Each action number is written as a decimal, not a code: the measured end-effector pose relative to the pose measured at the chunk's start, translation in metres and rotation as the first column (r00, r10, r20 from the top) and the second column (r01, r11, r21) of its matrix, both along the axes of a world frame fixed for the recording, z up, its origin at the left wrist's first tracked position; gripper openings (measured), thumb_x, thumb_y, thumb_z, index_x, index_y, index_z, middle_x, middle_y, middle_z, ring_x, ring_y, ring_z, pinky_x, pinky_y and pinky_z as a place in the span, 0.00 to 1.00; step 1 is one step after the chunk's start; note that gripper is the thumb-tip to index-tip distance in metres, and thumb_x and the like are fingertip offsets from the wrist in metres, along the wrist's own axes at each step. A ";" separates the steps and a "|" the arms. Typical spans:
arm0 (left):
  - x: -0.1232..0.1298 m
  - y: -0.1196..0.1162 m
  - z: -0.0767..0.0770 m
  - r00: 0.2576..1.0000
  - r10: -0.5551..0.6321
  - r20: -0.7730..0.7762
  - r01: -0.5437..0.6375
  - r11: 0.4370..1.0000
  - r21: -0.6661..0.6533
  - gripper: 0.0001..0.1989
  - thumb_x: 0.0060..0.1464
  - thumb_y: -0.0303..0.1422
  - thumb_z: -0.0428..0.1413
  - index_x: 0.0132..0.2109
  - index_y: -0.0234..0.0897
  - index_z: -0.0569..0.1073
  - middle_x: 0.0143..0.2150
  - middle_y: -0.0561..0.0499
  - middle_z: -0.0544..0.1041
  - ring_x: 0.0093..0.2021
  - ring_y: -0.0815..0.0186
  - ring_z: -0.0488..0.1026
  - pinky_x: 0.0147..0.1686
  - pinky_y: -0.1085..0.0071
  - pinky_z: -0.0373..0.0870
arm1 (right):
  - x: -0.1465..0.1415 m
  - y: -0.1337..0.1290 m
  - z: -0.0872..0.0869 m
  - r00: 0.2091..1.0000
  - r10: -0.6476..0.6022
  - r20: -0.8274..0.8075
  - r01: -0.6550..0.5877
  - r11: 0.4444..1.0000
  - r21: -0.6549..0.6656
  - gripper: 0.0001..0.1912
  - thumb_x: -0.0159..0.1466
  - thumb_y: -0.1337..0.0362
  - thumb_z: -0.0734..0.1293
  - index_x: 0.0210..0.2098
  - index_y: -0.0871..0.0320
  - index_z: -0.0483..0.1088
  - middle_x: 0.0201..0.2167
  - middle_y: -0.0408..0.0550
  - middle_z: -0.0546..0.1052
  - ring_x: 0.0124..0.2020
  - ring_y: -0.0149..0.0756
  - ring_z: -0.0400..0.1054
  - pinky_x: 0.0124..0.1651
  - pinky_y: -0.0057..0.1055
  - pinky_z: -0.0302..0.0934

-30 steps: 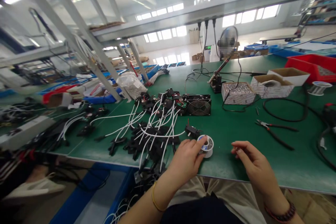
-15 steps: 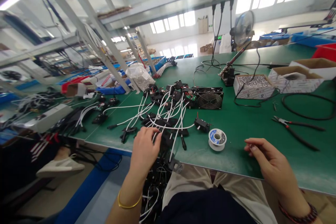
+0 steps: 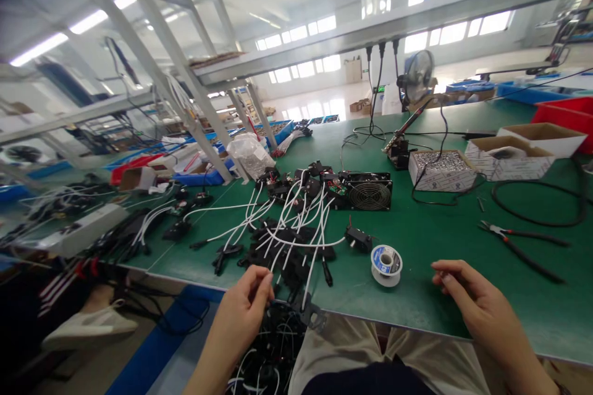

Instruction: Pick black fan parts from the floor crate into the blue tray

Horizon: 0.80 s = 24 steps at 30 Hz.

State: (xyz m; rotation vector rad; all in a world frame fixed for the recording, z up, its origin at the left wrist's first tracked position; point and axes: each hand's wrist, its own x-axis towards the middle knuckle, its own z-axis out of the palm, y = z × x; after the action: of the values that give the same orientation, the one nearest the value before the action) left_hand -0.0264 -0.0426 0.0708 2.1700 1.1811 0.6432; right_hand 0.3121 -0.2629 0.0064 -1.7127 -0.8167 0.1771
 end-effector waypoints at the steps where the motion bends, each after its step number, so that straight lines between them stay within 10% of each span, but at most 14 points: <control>1: -0.004 -0.005 -0.001 0.997 -0.058 0.047 0.062 0.994 -0.087 0.14 0.66 0.46 0.47 0.39 0.42 0.68 0.29 0.54 0.74 0.31 0.63 0.74 0.36 0.68 0.67 | 0.000 0.000 0.001 1.000 0.000 -0.001 0.000 1.000 -0.009 0.22 0.57 0.43 0.68 0.37 0.55 0.77 0.29 0.50 0.80 0.28 0.39 0.74 0.33 0.29 0.74; 6: -0.011 -0.019 -0.007 0.970 -0.204 0.129 0.236 0.916 -0.325 0.15 0.64 0.45 0.50 0.36 0.40 0.70 0.32 0.51 0.78 0.35 0.63 0.77 0.38 0.69 0.72 | 0.001 0.001 0.005 1.000 -0.003 -0.014 0.003 0.999 -0.035 0.24 0.55 0.42 0.68 0.36 0.55 0.78 0.29 0.50 0.80 0.27 0.40 0.75 0.33 0.30 0.74; 12: -0.011 -0.005 -0.015 0.991 -0.034 0.128 0.044 0.996 -0.074 0.16 0.68 0.47 0.43 0.41 0.43 0.69 0.39 0.51 0.80 0.41 0.61 0.78 0.45 0.67 0.71 | -0.001 0.003 0.008 1.000 -0.022 -0.019 0.021 0.998 -0.061 0.25 0.52 0.41 0.67 0.35 0.55 0.78 0.28 0.51 0.80 0.27 0.41 0.75 0.32 0.30 0.74; 17: -0.007 -0.005 -0.030 0.984 -0.179 -0.007 0.179 0.984 -0.014 0.15 0.63 0.42 0.53 0.53 0.43 0.69 0.50 0.46 0.79 0.50 0.58 0.77 0.53 0.61 0.71 | 0.001 0.001 0.002 1.000 -0.013 -0.014 0.012 0.997 -0.070 0.25 0.54 0.41 0.67 0.37 0.55 0.78 0.29 0.51 0.80 0.29 0.41 0.75 0.33 0.31 0.74; 24: -0.003 -0.009 -0.044 0.957 -0.257 -0.132 0.283 0.928 0.245 0.11 0.65 0.32 0.46 0.43 0.41 0.73 0.44 0.45 0.79 0.46 0.56 0.75 0.49 0.59 0.70 | 0.004 0.004 -0.002 1.000 -0.002 -0.004 0.002 0.999 -0.036 0.24 0.56 0.42 0.67 0.37 0.55 0.77 0.29 0.50 0.80 0.29 0.41 0.75 0.33 0.32 0.74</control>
State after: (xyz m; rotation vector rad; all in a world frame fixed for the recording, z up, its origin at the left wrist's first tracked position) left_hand -0.0292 -0.0513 0.0270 2.5544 0.8565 0.6050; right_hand 0.3156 -0.2594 0.0047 -1.7461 -0.8129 0.1943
